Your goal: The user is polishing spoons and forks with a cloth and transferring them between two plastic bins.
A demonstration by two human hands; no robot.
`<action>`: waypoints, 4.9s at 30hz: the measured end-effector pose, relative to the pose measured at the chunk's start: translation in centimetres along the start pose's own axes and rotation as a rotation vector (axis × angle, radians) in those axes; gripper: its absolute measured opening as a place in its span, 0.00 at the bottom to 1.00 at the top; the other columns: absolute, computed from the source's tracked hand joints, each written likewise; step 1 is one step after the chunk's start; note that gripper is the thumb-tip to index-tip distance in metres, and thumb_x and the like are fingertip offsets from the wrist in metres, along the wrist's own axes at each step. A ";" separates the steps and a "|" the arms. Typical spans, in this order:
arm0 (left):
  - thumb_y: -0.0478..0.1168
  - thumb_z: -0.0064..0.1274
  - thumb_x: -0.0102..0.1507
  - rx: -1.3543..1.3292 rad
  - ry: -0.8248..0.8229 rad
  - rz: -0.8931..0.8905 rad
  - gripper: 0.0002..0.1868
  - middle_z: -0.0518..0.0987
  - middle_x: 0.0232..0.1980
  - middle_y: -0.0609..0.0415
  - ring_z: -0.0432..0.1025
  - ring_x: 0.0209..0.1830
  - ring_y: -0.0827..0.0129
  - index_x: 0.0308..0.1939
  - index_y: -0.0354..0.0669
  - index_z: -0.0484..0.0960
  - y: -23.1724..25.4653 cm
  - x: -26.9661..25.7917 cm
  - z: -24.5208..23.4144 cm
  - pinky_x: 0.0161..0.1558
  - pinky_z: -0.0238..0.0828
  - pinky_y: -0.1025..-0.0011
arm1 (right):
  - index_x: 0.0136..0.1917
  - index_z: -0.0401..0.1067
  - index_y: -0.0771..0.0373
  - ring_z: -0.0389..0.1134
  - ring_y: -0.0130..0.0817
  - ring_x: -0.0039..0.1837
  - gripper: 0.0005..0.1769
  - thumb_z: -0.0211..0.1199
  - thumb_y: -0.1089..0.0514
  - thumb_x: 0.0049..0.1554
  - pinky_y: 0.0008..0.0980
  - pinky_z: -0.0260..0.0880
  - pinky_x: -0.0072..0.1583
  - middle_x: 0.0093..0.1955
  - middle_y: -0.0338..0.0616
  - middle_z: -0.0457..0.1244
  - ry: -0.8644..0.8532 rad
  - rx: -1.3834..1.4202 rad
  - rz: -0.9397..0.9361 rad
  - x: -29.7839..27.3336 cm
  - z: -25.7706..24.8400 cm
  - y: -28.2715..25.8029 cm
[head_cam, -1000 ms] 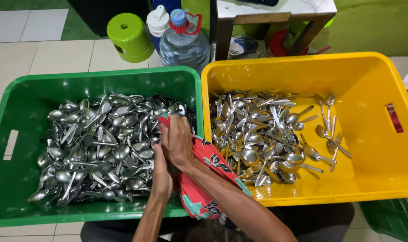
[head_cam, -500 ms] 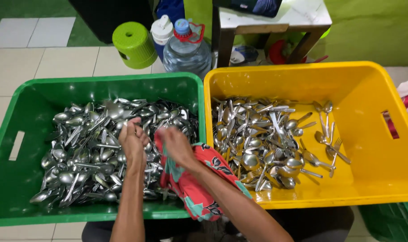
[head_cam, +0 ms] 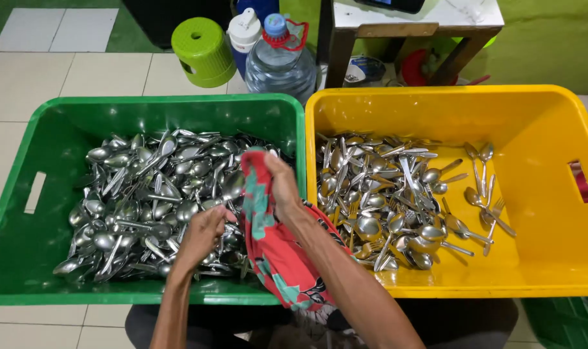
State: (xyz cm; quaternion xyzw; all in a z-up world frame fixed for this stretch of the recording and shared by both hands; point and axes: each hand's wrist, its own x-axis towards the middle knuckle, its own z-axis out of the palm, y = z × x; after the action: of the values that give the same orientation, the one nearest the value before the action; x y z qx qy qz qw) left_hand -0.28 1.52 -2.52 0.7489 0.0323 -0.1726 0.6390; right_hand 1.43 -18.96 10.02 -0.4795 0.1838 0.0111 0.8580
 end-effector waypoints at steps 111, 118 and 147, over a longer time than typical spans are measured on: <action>0.57 0.37 0.68 -0.652 0.888 0.272 0.24 0.83 0.42 0.52 0.81 0.36 0.70 0.48 0.44 0.80 13.8 3.3 -3.0 0.34 0.88 0.78 | 0.71 0.66 0.61 0.55 0.24 0.22 0.23 0.43 0.52 0.69 0.25 0.56 0.20 0.59 0.63 0.69 -0.673 -0.993 -0.552 1.9 -2.2 9.0; 0.55 0.31 0.77 -0.443 0.762 0.389 0.21 0.76 0.30 0.48 0.75 0.20 0.64 0.44 0.44 0.72 5.6 6.4 -3.4 0.16 0.75 0.71 | 0.66 0.73 0.59 0.66 0.42 0.62 0.18 0.53 0.50 0.70 0.50 0.64 0.70 0.61 0.58 0.68 -0.793 -0.367 -0.179 2.5 -3.5 9.9; 0.51 0.60 0.62 1.327 0.390 -0.117 0.21 0.83 0.45 0.39 0.75 0.54 0.45 0.45 0.35 0.85 -4.7 16.8 -1.7 0.59 0.67 0.52 | 0.47 0.81 0.59 0.74 0.61 0.56 0.21 0.52 0.48 0.53 0.60 0.75 0.56 0.48 0.59 0.72 -0.938 -1.483 -0.019 3.5 -3.0 13.1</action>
State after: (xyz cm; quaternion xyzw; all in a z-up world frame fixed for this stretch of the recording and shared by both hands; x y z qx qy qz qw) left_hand 14.55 1.16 -11.79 0.9957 0.0748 -0.0522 0.0182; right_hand 1.20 -14.95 -3.28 -0.8611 -0.2462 0.3165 0.3125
